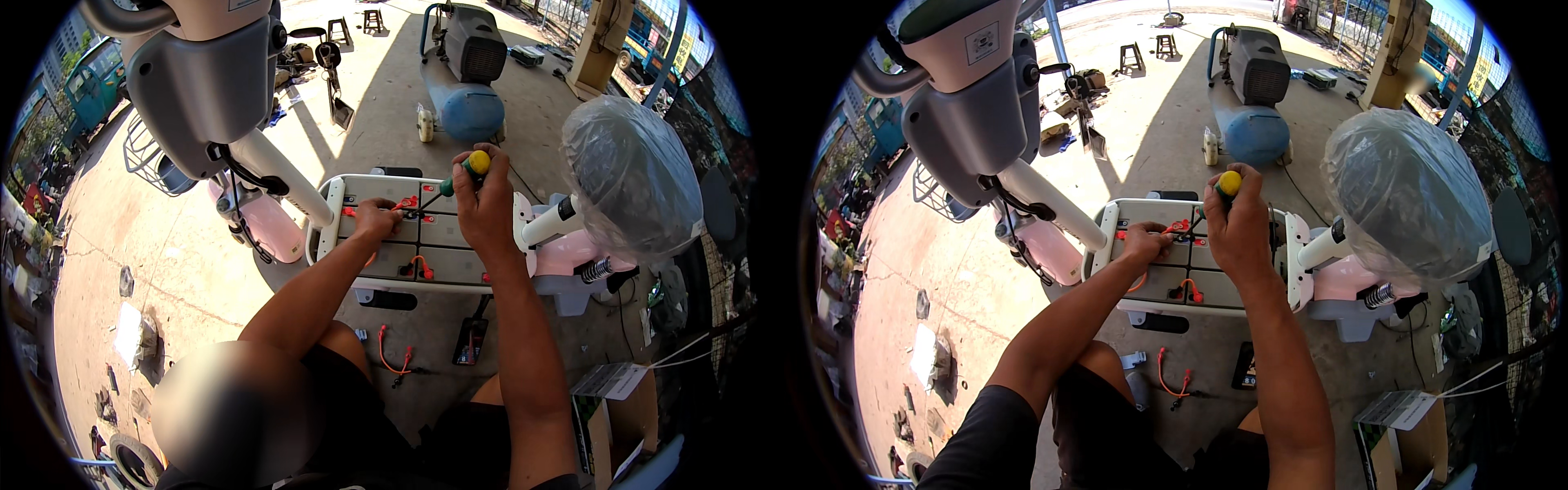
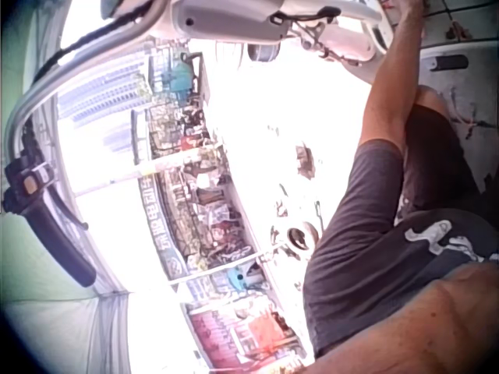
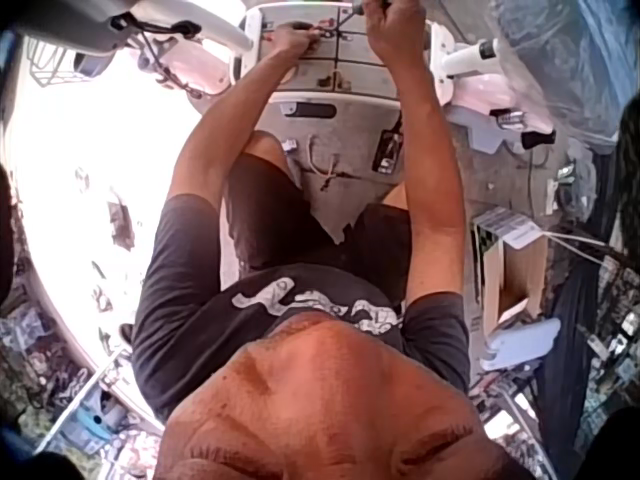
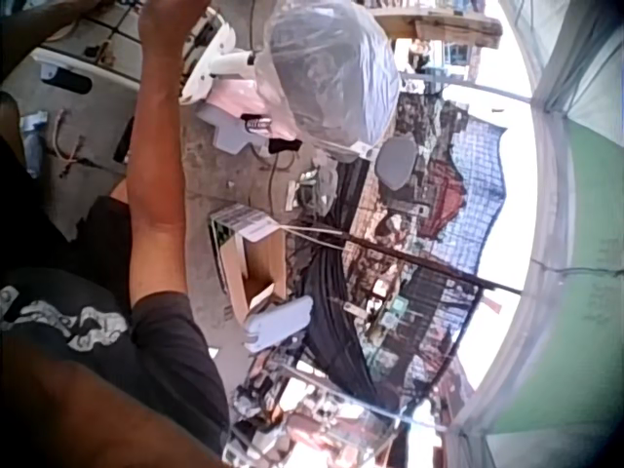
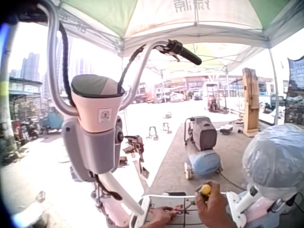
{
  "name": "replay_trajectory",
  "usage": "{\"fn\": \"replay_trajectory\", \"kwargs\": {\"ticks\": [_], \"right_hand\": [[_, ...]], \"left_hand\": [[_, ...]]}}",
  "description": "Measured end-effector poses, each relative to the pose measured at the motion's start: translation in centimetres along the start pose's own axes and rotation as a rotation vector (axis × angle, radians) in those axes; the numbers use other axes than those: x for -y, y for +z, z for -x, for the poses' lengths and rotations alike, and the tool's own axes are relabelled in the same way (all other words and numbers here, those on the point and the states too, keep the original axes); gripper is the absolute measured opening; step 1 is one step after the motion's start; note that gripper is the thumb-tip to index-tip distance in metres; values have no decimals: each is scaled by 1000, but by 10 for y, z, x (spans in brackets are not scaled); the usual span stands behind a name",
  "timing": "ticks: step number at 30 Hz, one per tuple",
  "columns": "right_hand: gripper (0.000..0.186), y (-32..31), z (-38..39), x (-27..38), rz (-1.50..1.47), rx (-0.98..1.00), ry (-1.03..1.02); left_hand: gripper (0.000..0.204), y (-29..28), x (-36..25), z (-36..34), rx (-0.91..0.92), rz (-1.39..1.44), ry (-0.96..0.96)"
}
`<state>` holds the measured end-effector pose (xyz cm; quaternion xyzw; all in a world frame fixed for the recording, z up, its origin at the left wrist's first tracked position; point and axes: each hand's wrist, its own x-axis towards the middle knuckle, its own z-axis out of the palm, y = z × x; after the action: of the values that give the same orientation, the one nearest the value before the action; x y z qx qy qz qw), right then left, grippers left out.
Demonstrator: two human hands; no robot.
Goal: The person uses a screwdriver to tighten connections on a scooter battery pack. They adjust wires and terminals across multiple battery cells, then use a multimeter to test the electrical connections.
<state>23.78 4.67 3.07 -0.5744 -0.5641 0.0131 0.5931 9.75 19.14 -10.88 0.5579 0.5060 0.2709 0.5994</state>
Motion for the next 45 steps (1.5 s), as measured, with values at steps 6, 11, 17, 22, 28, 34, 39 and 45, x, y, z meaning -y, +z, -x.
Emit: {"fn": "replay_trajectory", "kwargs": {"ticks": [6, 11, 17, 22, 28, 34, 39, 45], "right_hand": [[33, 4, 1, -3, -2, 7, 9], [34, 6, 1, -3, 5, 15, 17], [35, 9, 0, -3, 5, 23, 15], [34, 6, -1, -4, 15, 51, 21], [31, 2, -3, -5, 10, 82, 21], [28, 0, -4, -5, 6, 95, 19], [30, 1, -5, -3, -15, 84, 36], [29, 0, -5, -3, -28, 95, 38]], "left_hand": [[32, -1, -2, 2, 4, 3, 7], [34, -1, -2, 2, 5, -3, 1], [33, -2, -2, 1, 2, 0, -4], [32, -2, -4, 4, 1, 19, -10], [31, -2, -3, 0, -8, 33, -21], [29, -1, -5, 0, -22, 11, -27], [28, -3, -3, -1, -2, 44, -31], [28, -2, -2, -2, -6, 47, -24]]}}
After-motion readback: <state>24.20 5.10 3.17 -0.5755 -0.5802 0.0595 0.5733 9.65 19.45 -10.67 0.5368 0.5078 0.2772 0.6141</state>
